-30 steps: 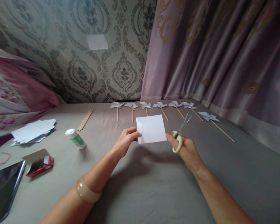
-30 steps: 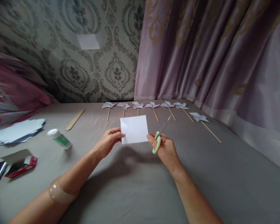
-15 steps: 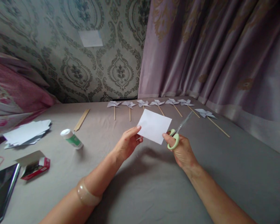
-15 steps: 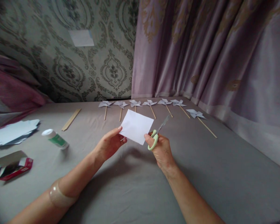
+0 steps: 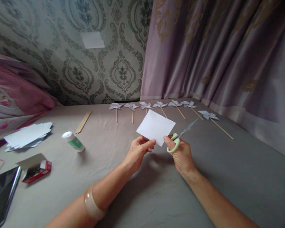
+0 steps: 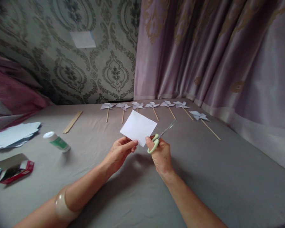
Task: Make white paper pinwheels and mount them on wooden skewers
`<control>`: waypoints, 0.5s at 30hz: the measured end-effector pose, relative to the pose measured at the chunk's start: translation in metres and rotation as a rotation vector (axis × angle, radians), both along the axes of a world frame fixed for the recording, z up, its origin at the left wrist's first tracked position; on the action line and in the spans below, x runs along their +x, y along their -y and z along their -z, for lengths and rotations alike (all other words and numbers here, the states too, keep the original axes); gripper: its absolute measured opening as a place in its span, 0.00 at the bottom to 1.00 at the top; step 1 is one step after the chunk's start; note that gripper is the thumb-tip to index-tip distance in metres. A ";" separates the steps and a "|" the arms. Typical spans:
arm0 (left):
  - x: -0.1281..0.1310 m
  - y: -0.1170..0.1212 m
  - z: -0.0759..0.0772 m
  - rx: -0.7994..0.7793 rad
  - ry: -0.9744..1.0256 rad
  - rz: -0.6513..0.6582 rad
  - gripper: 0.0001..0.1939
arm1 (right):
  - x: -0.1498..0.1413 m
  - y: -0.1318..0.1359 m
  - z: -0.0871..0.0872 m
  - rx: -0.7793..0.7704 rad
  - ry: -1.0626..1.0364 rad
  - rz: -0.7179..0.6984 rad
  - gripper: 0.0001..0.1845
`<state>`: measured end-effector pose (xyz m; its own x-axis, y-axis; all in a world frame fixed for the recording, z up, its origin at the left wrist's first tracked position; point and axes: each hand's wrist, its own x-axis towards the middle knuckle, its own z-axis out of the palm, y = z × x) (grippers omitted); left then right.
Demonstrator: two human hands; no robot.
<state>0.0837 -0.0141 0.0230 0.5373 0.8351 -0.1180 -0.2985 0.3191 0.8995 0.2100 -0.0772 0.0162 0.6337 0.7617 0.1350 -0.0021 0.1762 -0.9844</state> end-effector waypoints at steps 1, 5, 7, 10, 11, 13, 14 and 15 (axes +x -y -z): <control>0.000 -0.001 0.000 0.003 -0.006 -0.008 0.10 | 0.001 0.000 -0.001 -0.013 0.012 0.003 0.20; -0.005 -0.013 -0.006 0.021 -0.005 -0.077 0.11 | 0.006 0.005 -0.010 -0.198 0.173 -0.090 0.25; -0.010 -0.022 -0.012 0.014 0.026 -0.124 0.12 | 0.007 0.009 -0.013 -0.337 0.312 -0.242 0.30; -0.016 -0.031 -0.020 0.006 0.065 -0.161 0.13 | 0.005 0.013 -0.014 -0.470 0.522 -0.487 0.34; -0.017 -0.032 -0.022 0.007 0.069 -0.162 0.13 | 0.004 0.014 -0.013 -0.486 0.580 -0.557 0.35; -0.019 -0.032 -0.024 0.014 0.070 -0.157 0.12 | 0.001 0.015 -0.010 -0.487 0.659 -0.652 0.35; -0.019 -0.031 -0.024 0.017 0.069 -0.153 0.12 | -0.001 0.016 -0.009 -0.484 0.680 -0.679 0.35; -0.018 -0.030 -0.024 0.021 0.069 -0.149 0.11 | -0.001 0.016 -0.008 -0.480 0.694 -0.692 0.35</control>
<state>0.0654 0.0160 0.0469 0.4131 0.9082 -0.0671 -0.4025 0.2481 0.8812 0.2087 -0.0932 0.0247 -0.0518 0.9927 -0.1088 0.6293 -0.0522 -0.7754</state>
